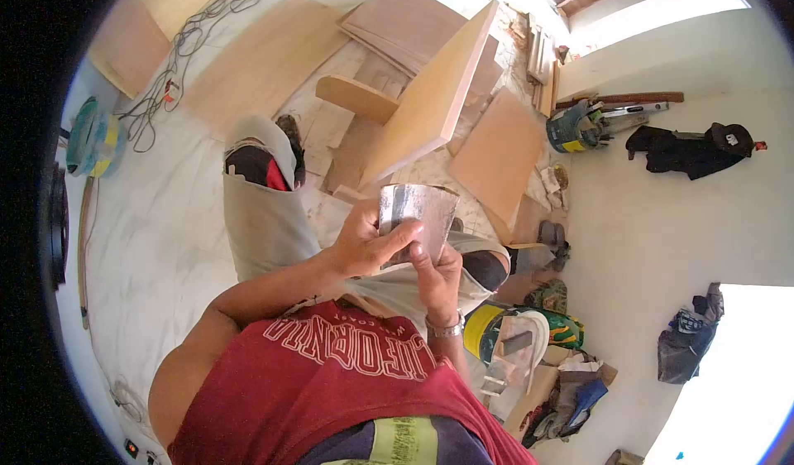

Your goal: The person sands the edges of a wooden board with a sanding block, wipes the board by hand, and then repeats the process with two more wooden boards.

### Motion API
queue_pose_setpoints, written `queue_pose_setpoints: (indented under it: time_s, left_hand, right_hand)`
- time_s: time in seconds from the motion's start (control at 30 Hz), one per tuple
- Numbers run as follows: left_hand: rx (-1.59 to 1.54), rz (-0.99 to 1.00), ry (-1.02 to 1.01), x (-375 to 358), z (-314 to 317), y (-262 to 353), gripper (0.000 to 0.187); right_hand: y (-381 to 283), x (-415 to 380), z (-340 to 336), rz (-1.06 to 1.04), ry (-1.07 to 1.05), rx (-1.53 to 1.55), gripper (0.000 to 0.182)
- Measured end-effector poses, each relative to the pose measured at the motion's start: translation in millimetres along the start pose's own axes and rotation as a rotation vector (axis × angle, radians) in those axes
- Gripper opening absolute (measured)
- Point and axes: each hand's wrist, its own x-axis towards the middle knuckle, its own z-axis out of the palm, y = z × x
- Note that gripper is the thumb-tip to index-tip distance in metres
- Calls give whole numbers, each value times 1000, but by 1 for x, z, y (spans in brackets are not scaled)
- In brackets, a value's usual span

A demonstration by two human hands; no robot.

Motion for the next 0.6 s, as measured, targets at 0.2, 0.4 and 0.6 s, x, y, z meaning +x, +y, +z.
queue_pose_setpoints:
  time_s: [0.2,0.4,0.6]
  left_hand:
    - [518,675,-174,43,-14,47,24]
    - [1015,841,-627,68,2,92,9]
    - [911,1118,-671,110,26,89,17]
  right_hand:
    - [-60,25,-34,-200,-73,23,90]
    - [-140,14,-3,39,-257,-34,121]
    - [-122,15,-15,78,-35,72,112]
